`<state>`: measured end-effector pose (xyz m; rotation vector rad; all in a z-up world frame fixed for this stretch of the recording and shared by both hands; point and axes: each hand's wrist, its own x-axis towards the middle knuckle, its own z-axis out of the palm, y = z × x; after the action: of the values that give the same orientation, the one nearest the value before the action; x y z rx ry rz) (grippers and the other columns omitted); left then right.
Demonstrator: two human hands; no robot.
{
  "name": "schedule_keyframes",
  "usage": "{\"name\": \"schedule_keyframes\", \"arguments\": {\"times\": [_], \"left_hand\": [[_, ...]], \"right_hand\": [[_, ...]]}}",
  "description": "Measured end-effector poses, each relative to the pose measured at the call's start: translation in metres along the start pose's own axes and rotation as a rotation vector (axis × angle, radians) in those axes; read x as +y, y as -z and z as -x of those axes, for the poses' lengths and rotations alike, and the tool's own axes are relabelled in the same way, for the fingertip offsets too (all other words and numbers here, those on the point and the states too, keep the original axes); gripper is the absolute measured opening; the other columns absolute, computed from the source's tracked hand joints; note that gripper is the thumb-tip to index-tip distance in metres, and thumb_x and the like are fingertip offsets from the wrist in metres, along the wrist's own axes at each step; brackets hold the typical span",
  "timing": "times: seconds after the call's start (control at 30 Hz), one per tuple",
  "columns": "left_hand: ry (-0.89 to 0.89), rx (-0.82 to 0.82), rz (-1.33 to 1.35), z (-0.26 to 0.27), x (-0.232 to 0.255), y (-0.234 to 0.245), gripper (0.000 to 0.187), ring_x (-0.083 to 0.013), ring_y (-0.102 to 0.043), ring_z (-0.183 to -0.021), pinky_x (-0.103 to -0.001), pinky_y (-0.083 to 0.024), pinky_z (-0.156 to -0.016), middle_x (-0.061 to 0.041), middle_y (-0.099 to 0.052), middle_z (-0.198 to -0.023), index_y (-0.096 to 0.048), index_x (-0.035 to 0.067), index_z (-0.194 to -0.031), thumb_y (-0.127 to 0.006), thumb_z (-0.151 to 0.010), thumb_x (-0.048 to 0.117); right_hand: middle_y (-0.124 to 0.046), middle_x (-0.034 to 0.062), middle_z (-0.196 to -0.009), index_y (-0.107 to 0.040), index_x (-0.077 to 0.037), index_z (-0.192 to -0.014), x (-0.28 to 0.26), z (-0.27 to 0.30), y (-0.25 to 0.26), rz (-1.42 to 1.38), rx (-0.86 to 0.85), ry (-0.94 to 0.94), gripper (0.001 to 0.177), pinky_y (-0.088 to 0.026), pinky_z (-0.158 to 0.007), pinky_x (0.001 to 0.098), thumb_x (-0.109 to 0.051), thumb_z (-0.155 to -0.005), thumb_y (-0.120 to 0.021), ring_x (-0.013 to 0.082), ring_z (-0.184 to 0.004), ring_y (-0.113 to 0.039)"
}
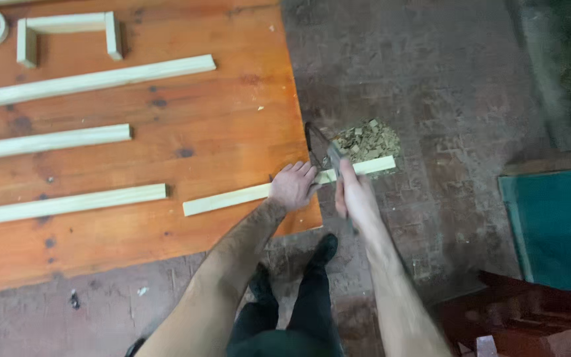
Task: The person uses a hand saw to cut a thin wooden strip on a workbench. They hold the wood steady with one hand while sawing with the other, producing sawdust. The cut piece is separated and placed aside.
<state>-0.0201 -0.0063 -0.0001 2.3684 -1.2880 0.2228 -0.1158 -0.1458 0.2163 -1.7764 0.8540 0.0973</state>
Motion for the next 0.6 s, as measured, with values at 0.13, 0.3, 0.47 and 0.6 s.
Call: {"name": "schedule_keyframes", "arguments": {"times": [0.13, 0.3, 0.47, 0.6], "left_hand": [[-0.003, 0.056, 0.023, -0.001, 0.002, -0.003, 0.032, -0.0319, -0.067, -0.108, -0.045, -0.055, -0.090, -0.008, -0.062, -0.103, -0.063, 0.014, -0.109, -0.069, -0.094, 0.042], [0.001, 0.071, 0.008, -0.001, -0.002, -0.021, 0.036, -0.0316, -0.069, -0.111, -0.045, -0.057, -0.090, -0.007, -0.062, -0.106, -0.061, 0.014, -0.109, -0.072, -0.094, 0.045], [-0.042, 0.038, 0.010, -0.004, 0.001, -0.006, 0.034, -0.0310, -0.069, -0.108, -0.045, -0.057, -0.090, -0.007, -0.063, -0.104, -0.063, 0.015, -0.106, -0.075, -0.093, 0.044], [-0.048, 0.034, -0.012, -0.001, 0.003, -0.002, 0.039, -0.0302, -0.070, -0.109, -0.045, -0.059, -0.090, -0.007, -0.066, -0.105, -0.068, 0.015, -0.108, -0.081, -0.087, 0.046]], "right_hand": [[-0.034, 0.0059, -0.043, -0.055, -0.004, -0.061, 0.012, 0.077, 0.038, -0.251, 0.019, 0.013, 0.078, -0.031, -0.035, 0.0301, -0.054, -0.121, -0.054, 0.0165, -0.032, -0.040], [-0.035, 0.0056, -0.043, -0.056, -0.004, -0.059, 0.010, 0.085, 0.046, -0.269, 0.012, 0.092, 0.079, -0.031, -0.035, 0.0294, -0.048, -0.125, -0.056, 0.0170, -0.031, -0.039], [-0.042, -0.0006, -0.043, -0.057, -0.011, -0.061, 0.018, 0.003, 0.006, -0.169, -0.031, 0.088, 0.077, -0.035, -0.035, 0.0292, -0.055, -0.124, -0.052, 0.0124, -0.032, -0.042], [-0.049, 0.0055, -0.046, -0.057, -0.009, -0.069, 0.027, -0.034, -0.023, -0.122, 0.011, -0.004, 0.076, -0.044, -0.036, 0.0352, -0.067, -0.117, -0.054, 0.0171, -0.035, -0.050]]}}
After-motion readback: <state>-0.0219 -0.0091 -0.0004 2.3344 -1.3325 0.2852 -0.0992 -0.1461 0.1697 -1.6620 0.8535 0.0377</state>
